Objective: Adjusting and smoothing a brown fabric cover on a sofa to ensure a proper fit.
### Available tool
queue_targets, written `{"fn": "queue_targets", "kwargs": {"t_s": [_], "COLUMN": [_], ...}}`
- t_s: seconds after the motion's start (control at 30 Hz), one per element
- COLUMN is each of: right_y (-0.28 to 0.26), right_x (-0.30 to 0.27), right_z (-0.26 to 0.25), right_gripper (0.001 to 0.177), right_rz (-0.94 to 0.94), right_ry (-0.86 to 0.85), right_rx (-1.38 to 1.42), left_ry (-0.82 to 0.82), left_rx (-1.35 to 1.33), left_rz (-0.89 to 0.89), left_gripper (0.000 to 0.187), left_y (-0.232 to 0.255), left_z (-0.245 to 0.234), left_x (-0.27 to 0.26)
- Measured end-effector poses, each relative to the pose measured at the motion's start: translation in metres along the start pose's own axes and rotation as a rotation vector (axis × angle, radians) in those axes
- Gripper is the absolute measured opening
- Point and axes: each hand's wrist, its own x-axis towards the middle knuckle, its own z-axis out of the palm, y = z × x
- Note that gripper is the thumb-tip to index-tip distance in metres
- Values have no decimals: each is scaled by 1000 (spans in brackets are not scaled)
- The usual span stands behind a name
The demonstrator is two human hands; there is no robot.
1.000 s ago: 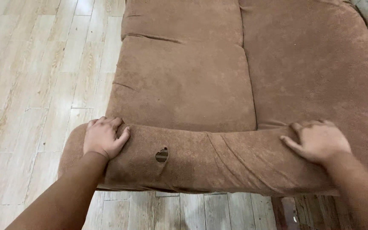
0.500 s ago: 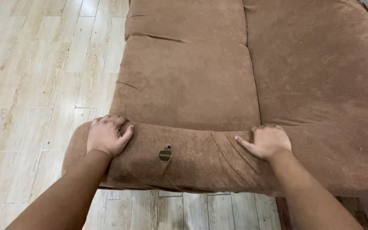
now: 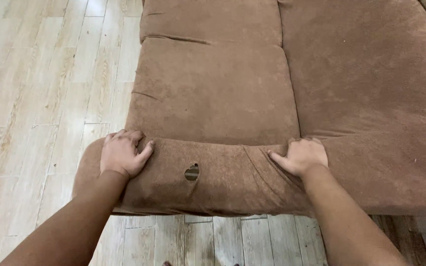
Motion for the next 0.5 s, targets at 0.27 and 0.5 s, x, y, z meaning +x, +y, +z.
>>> {"fn": "queue_targets", "kwargs": {"t_s": [0.27,0.5], "right_y": [2,6], "right_x": [-5,-8], "right_z": [-17,-33], "right_gripper": [84,85], "right_rz": [-41,-63], "right_ry": [-77,-169], "right_rx": [-3,25], "left_ry": [-31,-1], "left_rx": [-4,20], "left_rz": [-17,0], "left_gripper": [52,53], "left_y": [7,-1], "left_z": [-18,-10], "left_x": [-5,-6]}}
